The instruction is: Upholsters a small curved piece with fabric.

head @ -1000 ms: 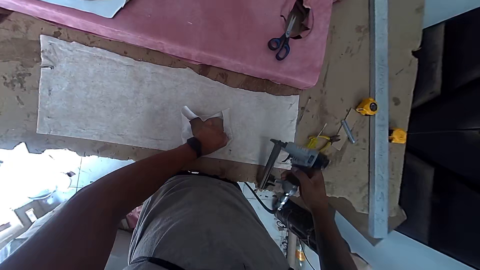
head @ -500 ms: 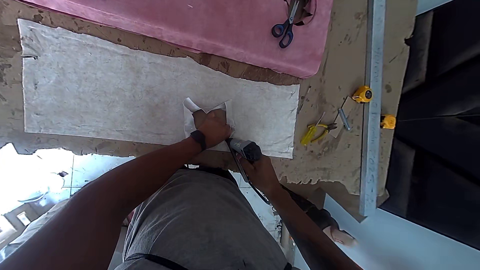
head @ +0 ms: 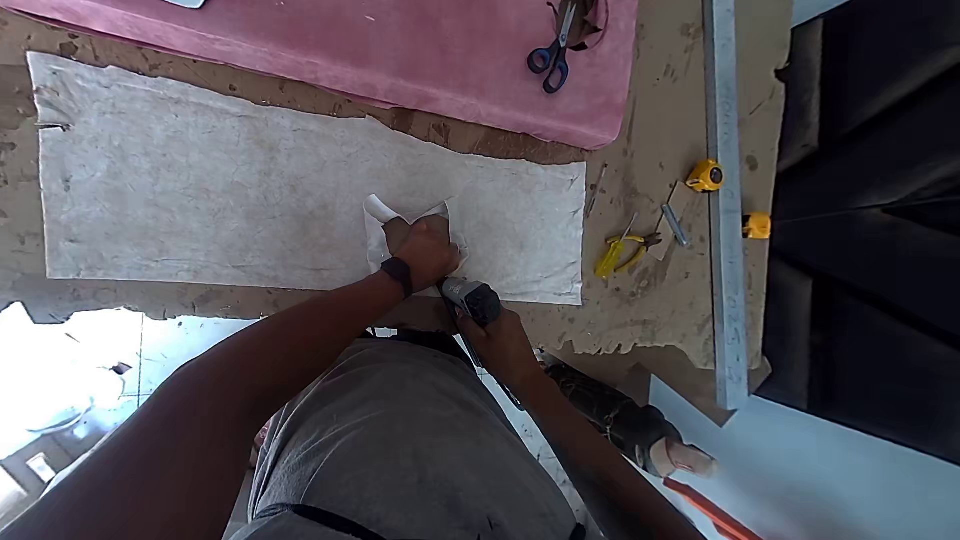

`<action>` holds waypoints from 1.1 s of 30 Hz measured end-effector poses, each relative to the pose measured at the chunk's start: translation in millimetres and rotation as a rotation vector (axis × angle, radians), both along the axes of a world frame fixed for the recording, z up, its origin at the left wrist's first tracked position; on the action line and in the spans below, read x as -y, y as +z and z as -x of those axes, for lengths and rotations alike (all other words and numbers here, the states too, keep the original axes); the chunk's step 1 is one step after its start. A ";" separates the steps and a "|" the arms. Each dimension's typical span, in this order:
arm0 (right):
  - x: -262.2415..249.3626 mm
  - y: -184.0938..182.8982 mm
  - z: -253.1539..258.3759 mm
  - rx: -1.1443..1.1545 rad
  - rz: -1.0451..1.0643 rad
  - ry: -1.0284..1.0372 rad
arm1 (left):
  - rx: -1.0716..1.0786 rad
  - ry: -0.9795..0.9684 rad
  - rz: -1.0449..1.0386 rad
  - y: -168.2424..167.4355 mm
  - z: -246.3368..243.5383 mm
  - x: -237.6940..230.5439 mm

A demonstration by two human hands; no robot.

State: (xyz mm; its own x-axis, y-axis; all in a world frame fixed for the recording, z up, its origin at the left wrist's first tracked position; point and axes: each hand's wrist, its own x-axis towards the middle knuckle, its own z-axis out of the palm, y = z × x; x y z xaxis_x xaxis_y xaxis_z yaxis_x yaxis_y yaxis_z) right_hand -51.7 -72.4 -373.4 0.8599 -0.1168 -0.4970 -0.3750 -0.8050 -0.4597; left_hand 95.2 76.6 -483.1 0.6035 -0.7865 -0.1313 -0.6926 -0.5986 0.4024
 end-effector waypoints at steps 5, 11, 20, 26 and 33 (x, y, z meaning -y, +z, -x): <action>-11.4 2.5 7.9 0.012 -0.029 -0.012 | -0.008 -0.015 -0.011 0.3 -5.7 1.1; -8.9 4.4 10.1 -0.003 -0.051 -0.050 | -0.053 -0.089 -0.022 8.0 -15.6 -0.7; 115.3 28.1 39.3 0.037 -0.303 -0.351 | -0.152 -0.095 0.069 18.8 1.1 -39.1; 168.6 28.2 19.9 -0.028 -0.320 -0.304 | -0.002 0.356 -0.095 31.5 44.4 0.1; 143.0 22.1 -22.3 -0.094 -0.299 0.010 | 0.120 0.419 0.422 -16.0 54.6 0.5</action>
